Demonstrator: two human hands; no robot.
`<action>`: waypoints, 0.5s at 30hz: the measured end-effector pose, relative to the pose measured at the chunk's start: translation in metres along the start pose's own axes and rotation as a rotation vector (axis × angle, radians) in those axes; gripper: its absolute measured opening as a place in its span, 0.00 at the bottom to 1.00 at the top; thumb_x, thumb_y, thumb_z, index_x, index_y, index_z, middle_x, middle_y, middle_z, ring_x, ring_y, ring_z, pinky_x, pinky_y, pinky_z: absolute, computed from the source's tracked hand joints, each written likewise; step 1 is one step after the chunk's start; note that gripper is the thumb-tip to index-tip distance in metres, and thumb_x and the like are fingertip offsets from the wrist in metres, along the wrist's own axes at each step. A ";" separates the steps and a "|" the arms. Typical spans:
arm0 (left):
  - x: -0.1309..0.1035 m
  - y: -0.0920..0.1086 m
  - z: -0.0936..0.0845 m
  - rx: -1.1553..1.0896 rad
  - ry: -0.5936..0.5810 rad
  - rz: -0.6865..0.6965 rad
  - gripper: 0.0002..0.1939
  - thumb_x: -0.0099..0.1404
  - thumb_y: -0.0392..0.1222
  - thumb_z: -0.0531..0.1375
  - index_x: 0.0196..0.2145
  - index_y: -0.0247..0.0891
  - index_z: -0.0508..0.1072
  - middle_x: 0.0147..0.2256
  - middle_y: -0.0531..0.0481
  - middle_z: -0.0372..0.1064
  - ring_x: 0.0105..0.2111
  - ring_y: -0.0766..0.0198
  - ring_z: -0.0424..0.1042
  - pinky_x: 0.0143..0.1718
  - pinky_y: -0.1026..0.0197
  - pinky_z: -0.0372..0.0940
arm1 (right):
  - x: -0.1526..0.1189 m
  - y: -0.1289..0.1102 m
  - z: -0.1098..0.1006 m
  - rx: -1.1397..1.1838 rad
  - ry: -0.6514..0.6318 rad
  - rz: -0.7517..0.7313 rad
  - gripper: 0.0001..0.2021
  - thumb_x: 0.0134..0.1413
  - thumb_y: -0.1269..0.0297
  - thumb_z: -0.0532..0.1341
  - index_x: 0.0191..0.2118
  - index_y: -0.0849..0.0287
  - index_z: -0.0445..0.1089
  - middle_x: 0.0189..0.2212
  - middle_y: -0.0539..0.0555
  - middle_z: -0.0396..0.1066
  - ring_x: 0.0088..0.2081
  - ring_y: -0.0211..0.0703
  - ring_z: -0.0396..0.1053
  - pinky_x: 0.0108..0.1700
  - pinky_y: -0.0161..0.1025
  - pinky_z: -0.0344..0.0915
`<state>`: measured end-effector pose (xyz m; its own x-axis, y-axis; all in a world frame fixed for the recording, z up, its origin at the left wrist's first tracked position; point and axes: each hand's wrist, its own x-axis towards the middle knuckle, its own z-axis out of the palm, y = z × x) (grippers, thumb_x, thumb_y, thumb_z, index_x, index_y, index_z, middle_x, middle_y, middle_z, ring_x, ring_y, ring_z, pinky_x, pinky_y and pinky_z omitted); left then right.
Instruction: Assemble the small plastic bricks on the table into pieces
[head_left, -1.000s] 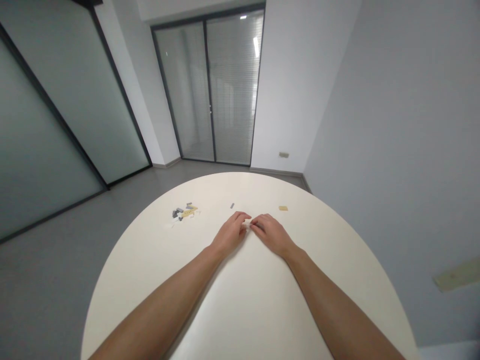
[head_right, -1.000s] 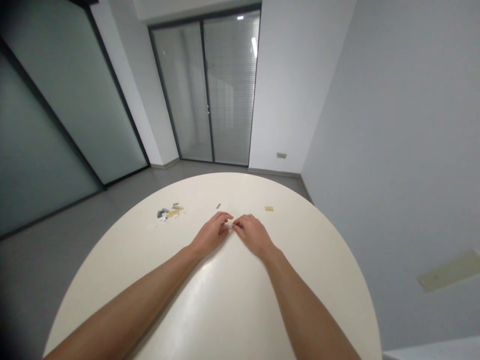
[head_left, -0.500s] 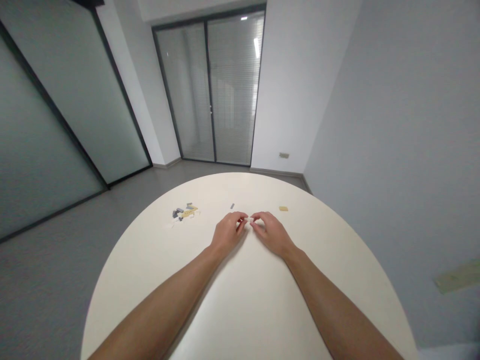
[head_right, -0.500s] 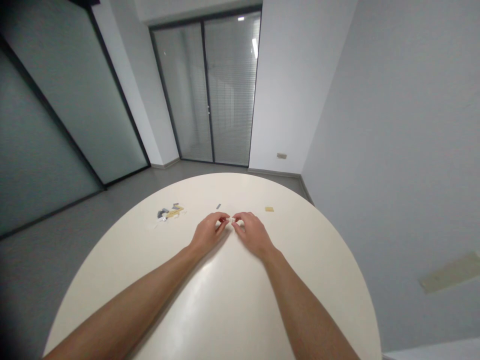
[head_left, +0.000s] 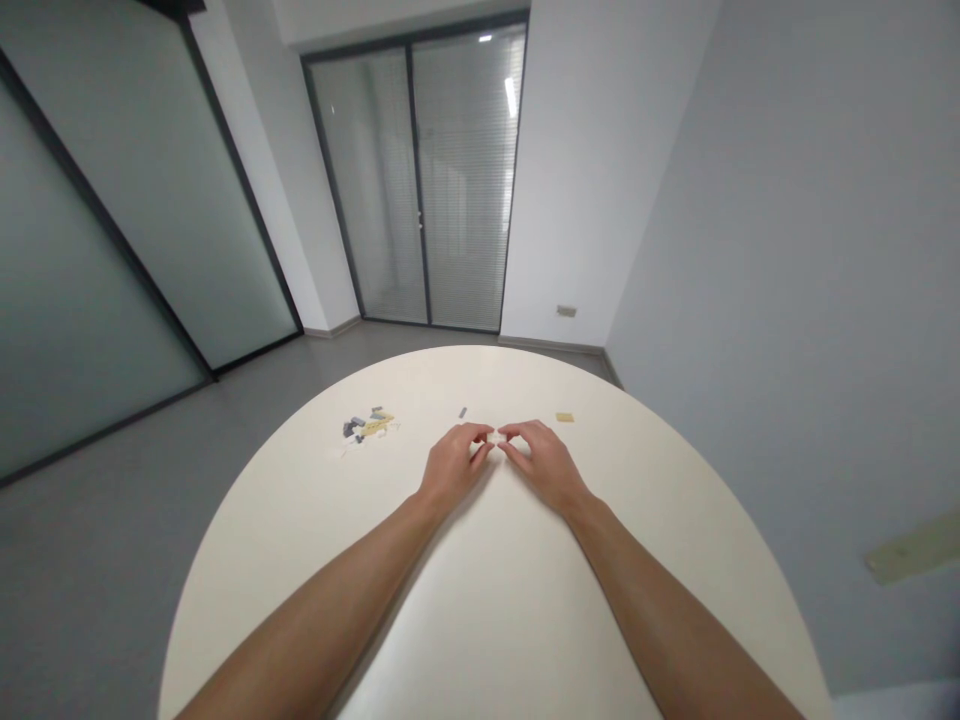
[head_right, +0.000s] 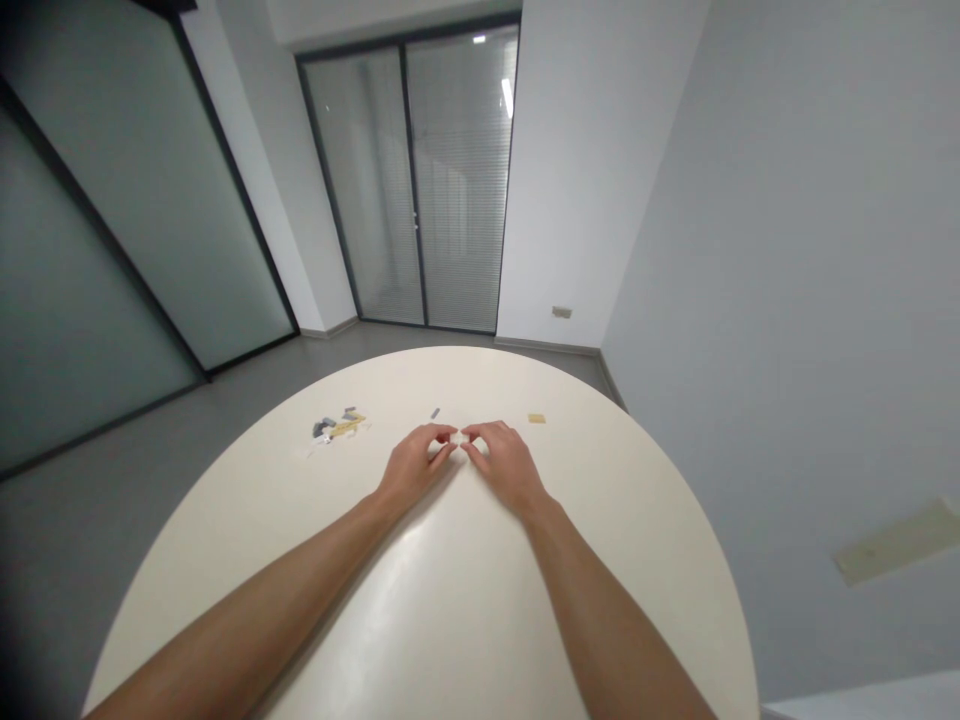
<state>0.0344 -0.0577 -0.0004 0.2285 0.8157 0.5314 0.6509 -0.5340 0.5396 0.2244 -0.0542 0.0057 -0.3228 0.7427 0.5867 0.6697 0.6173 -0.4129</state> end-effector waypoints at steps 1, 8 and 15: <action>0.000 0.000 0.000 0.005 0.004 0.004 0.10 0.68 0.38 0.57 0.46 0.41 0.73 0.40 0.51 0.75 0.42 0.61 0.72 0.47 0.59 0.66 | 0.000 0.000 0.000 0.002 0.001 -0.004 0.08 0.64 0.61 0.59 0.46 0.54 0.72 0.42 0.55 0.76 0.46 0.47 0.70 0.52 0.47 0.64; -0.001 0.000 0.000 0.015 0.016 0.016 0.09 0.69 0.39 0.57 0.45 0.41 0.74 0.40 0.51 0.75 0.41 0.62 0.73 0.46 0.59 0.66 | 0.000 0.000 0.000 -0.007 0.010 -0.025 0.08 0.64 0.60 0.59 0.45 0.55 0.72 0.42 0.56 0.76 0.46 0.48 0.70 0.51 0.47 0.65; 0.000 -0.001 0.000 0.025 0.016 0.008 0.08 0.69 0.40 0.58 0.44 0.41 0.75 0.40 0.52 0.76 0.41 0.62 0.73 0.45 0.59 0.67 | 0.000 0.002 0.000 -0.033 0.025 -0.066 0.08 0.64 0.61 0.59 0.45 0.56 0.72 0.41 0.56 0.76 0.45 0.48 0.71 0.49 0.48 0.66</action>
<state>0.0340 -0.0573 -0.0012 0.2222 0.8075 0.5464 0.6669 -0.5347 0.5190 0.2257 -0.0532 0.0048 -0.3510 0.6934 0.6293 0.6694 0.6557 -0.3491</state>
